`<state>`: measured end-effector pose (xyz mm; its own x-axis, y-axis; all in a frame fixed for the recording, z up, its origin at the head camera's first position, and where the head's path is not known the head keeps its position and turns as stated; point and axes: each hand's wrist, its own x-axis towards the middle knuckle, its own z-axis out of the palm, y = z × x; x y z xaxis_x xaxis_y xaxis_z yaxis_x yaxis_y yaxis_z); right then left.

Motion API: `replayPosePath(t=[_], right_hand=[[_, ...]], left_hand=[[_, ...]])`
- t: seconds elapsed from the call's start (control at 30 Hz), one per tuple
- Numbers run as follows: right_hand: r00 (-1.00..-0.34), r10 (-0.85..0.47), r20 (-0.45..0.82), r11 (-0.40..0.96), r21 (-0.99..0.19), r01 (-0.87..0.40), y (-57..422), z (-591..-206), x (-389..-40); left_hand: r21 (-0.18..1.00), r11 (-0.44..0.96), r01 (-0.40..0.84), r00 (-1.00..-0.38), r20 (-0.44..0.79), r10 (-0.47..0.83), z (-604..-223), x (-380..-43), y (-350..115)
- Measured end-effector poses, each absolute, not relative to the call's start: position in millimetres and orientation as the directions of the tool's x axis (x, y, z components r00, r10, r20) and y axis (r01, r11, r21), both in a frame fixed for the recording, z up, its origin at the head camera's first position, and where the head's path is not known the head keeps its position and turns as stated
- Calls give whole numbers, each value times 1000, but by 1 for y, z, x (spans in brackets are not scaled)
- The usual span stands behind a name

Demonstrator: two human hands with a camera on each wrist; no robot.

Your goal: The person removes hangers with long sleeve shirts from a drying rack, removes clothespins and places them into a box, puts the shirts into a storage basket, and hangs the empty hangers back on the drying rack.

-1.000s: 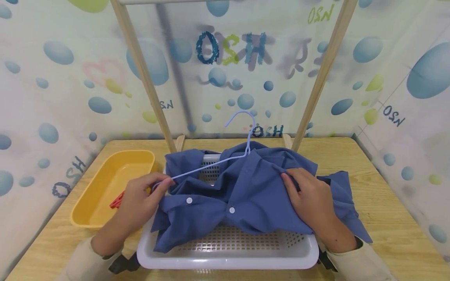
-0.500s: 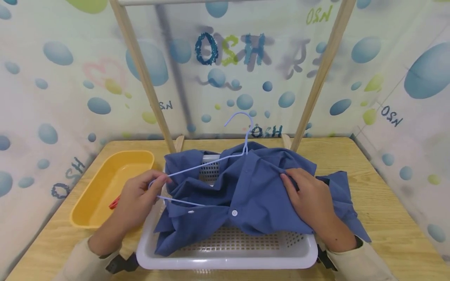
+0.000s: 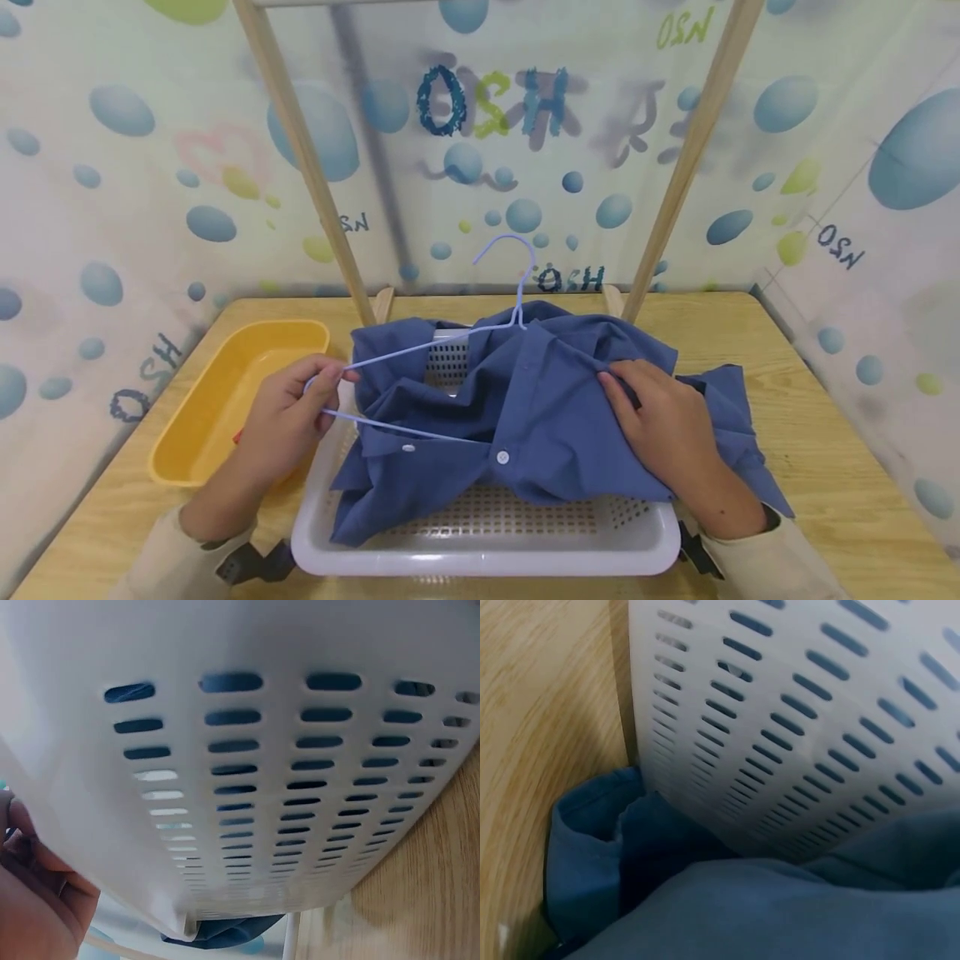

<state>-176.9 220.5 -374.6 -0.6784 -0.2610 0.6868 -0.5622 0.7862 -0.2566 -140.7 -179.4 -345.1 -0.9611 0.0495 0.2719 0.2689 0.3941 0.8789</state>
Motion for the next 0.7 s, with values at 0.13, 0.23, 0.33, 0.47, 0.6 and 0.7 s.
replayPosePath(t=[0.13, 0.23, 0.33, 0.47, 0.6, 0.7], right_hand=[[-674, -268, 688, 782, -254, -570, 221, -375, -177], [-670, -270, 691, 778, -253, -575, 222, -375, -176], [-666, -274, 694, 778, -247, -578, 222, -374, -176], [-668, -278, 691, 779, -244, -577, 223, -373, -176], [-672, -280, 685, 780, -247, -576, 223, -374, -175], [-669, -285, 687, 779, -240, -579, 224, -374, -175]], left_hand=[[906, 342, 248, -968, 248, 45, -343, -139, -179], [926, 304, 225, -974, 224, 39, -341, -139, -179], [938, 274, 214, -977, 212, 36, -339, -139, -178], [938, 275, 211, -977, 212, 28, -338, -139, -178], [939, 275, 208, -977, 214, 6, -338, -140, -179], [939, 270, 211, -975, 220, -7, -338, -142, -180]])
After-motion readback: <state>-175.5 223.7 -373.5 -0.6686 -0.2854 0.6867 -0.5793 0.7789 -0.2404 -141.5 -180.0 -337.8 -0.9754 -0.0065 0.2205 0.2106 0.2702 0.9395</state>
